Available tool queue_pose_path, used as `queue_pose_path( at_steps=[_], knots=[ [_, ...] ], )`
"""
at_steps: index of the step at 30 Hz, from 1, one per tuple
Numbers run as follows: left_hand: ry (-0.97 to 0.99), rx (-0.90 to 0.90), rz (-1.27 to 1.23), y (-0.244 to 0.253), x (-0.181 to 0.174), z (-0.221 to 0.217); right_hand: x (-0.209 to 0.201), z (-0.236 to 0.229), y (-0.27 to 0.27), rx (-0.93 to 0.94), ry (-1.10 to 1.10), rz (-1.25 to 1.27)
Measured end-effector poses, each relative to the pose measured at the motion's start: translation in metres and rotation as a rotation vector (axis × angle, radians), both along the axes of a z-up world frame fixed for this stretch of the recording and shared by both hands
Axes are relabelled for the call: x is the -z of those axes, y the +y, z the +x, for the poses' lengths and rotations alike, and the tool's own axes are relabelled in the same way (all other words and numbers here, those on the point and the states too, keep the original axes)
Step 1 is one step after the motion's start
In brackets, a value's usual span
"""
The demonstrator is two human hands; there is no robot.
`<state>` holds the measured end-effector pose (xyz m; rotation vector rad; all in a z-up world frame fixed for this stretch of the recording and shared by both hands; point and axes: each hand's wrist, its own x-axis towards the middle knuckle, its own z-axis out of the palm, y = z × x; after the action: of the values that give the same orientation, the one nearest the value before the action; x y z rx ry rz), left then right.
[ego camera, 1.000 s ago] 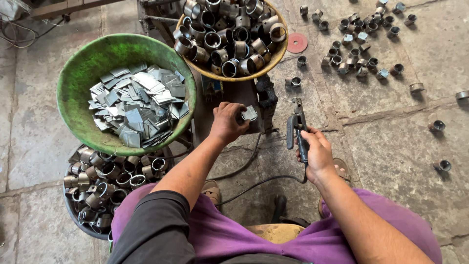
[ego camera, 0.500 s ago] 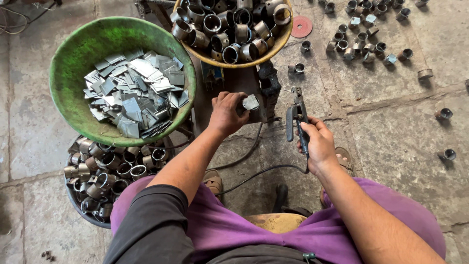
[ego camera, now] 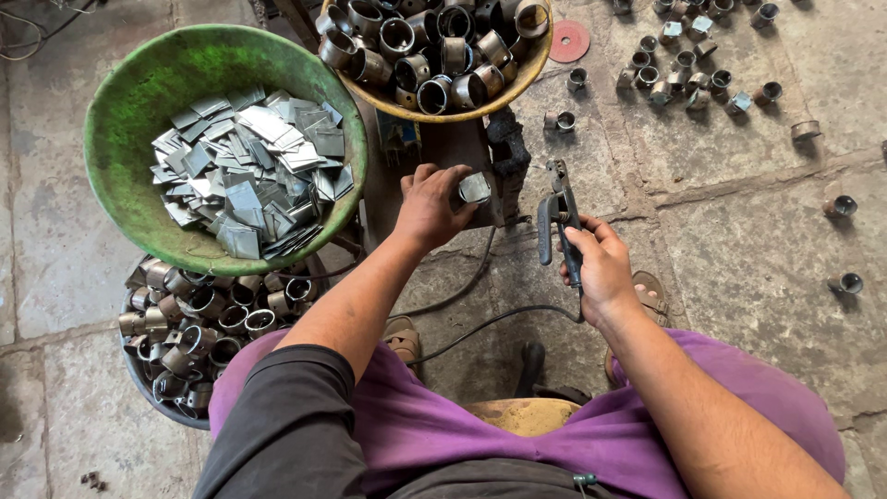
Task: The person sits cross-legged and repeatedly picks up small metal pieces and cylindrical metal parts, placing them on a work surface. They use a handheld welding tool to join the pieces, creating bright sparks, then place the finished parts into a nearby bowl.
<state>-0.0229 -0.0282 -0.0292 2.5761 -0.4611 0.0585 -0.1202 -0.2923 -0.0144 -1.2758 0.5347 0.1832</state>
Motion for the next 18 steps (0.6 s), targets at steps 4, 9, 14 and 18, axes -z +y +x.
queue_pose_path(
  at_steps=[4,9,14,18],
  knots=[
    [-0.012,-0.075,-0.020,-0.004,-0.005,-0.008,0.002,0.000,-0.001,0.004,-0.003,0.004],
    [-0.058,-0.110,-0.026,-0.008,-0.008,-0.017,0.010,0.001,0.002,0.006,-0.050,-0.015],
    [-0.199,-0.114,0.005,-0.007,-0.002,-0.019,0.017,-0.002,0.004,-0.010,-0.065,-0.013],
    [-0.163,-0.107,-0.041,-0.008,0.001,-0.017,0.017,-0.003,0.004,-0.008,-0.061,-0.017]
  ],
)
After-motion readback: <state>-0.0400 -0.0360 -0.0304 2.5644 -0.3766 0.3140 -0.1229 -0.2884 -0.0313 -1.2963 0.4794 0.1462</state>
